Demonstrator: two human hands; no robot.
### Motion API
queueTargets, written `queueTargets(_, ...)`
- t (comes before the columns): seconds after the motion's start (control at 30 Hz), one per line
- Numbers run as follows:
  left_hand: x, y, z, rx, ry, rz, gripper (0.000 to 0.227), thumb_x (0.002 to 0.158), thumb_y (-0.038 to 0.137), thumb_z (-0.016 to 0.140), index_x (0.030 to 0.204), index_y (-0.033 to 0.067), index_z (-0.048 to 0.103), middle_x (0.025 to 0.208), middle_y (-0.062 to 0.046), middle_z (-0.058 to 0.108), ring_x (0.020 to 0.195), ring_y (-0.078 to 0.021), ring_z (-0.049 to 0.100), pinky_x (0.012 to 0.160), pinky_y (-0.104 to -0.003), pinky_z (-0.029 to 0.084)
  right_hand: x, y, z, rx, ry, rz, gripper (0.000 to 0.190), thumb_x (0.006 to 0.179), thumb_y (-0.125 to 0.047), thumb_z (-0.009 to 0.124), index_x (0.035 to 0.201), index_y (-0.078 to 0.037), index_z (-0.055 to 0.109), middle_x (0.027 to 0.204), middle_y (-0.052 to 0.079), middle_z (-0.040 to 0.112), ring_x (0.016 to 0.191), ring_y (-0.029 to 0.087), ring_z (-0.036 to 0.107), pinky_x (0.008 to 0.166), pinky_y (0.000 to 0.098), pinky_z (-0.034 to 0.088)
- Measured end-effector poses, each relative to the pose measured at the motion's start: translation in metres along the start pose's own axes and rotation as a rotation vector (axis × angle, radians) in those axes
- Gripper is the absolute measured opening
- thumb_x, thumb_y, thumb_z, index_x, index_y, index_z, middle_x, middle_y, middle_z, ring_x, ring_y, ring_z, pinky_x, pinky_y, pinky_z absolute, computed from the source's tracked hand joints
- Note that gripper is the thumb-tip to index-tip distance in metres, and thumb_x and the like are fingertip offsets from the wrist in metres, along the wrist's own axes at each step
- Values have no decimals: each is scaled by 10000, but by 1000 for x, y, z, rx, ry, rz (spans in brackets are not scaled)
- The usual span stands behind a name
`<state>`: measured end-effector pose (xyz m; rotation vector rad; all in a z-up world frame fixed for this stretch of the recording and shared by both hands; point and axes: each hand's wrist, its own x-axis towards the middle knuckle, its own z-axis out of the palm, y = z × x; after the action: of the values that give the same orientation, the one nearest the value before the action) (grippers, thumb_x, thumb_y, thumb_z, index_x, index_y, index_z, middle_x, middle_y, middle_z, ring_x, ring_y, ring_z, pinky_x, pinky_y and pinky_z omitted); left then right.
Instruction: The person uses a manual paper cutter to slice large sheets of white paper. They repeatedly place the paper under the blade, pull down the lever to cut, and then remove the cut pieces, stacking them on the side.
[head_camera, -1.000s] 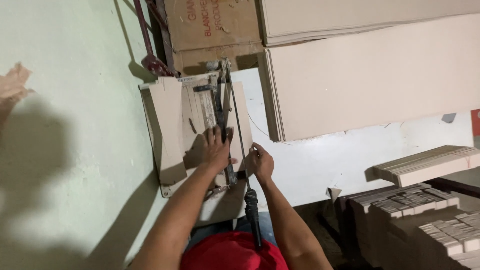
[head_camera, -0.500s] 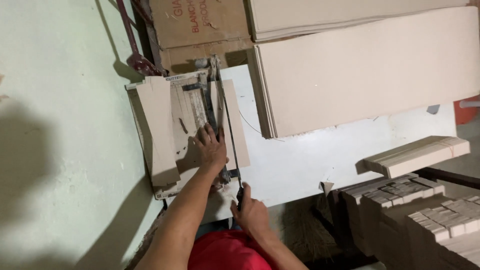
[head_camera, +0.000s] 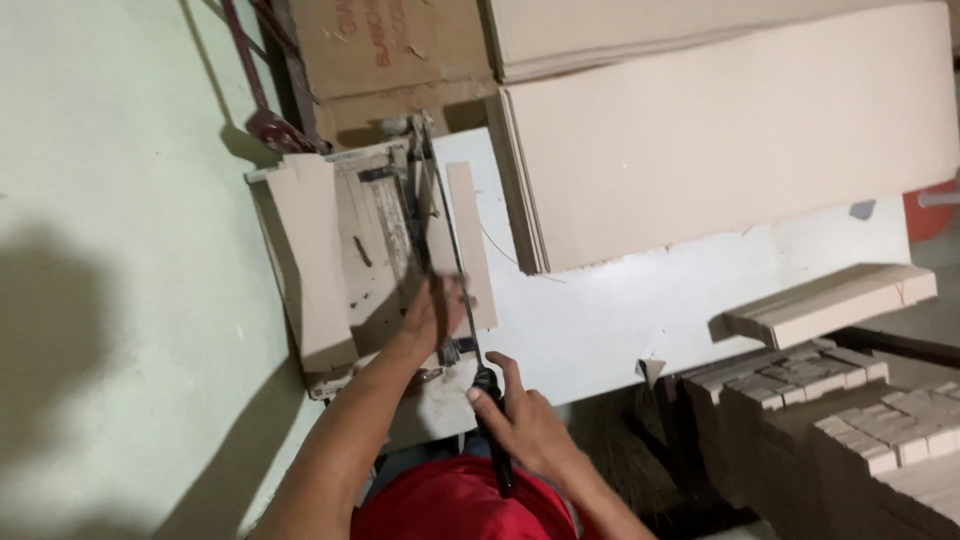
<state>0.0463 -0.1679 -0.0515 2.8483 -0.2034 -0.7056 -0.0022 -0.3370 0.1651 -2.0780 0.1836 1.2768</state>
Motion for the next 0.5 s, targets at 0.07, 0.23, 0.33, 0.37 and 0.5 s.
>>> queueTargets(0.07, 16, -4, 26, 463, -579, 563, 894, 875, 303, 822, 1574, 211, 273, 1662, -115, 259, 1461, -304, 351, 1127, -439, 402, 24, 11, -4, -75, -52, -45, 615, 992, -623, 275, 1400, -193, 437, 506, 9, 472, 475, 226, 518, 560, 427, 463)
queueTargets(0.23, -70, -28, 15, 328, -19, 649, 262, 844, 142, 732, 1020, 187, 543, 1034, -62, 511, 925, -280, 530, 777, -432, 464, 173, 72, 19, -212, 316, -36, 497, 1049, -583, 361, 1237, -166, 556, 895, 113, 745, 882, 394, 751, 803, 527, 572)
queueTargets(0.33, -88, -61, 12, 319, 146, 616, 114, 836, 90, 671, 870, 199, 676, 803, -37, 657, 728, -268, 631, 656, -443, 489, 217, 66, 32, -327, 449, -27, 492, 1013, -456, 568, 1290, -61, 472, 1115, 179, 626, 915, 417, 743, 788, 527, 618)
queueTargets(0.37, -91, -75, 13, 361, 71, 548, 167, 842, 107, 648, 957, 219, 692, 840, -36, 693, 759, -268, 654, 685, -456, 486, 230, 66, 38, -454, 484, -9, 590, 969, -438, 675, 1313, -29, 424, 1176, 154, 539, 929, 404, 744, 795, 514, 642)
queueTargets(0.5, -86, -116, -15, 417, -118, 445, 100, 866, 90, 683, 851, 188, 699, 882, -25, 699, 772, -239, 671, 697, -409, 515, 256, 80, 43, -489, 426, 68, 550, 956, -385, 697, 1290, -9, 475, 1151, 127, 537, 1027, 355, 724, 831, 496, 630)
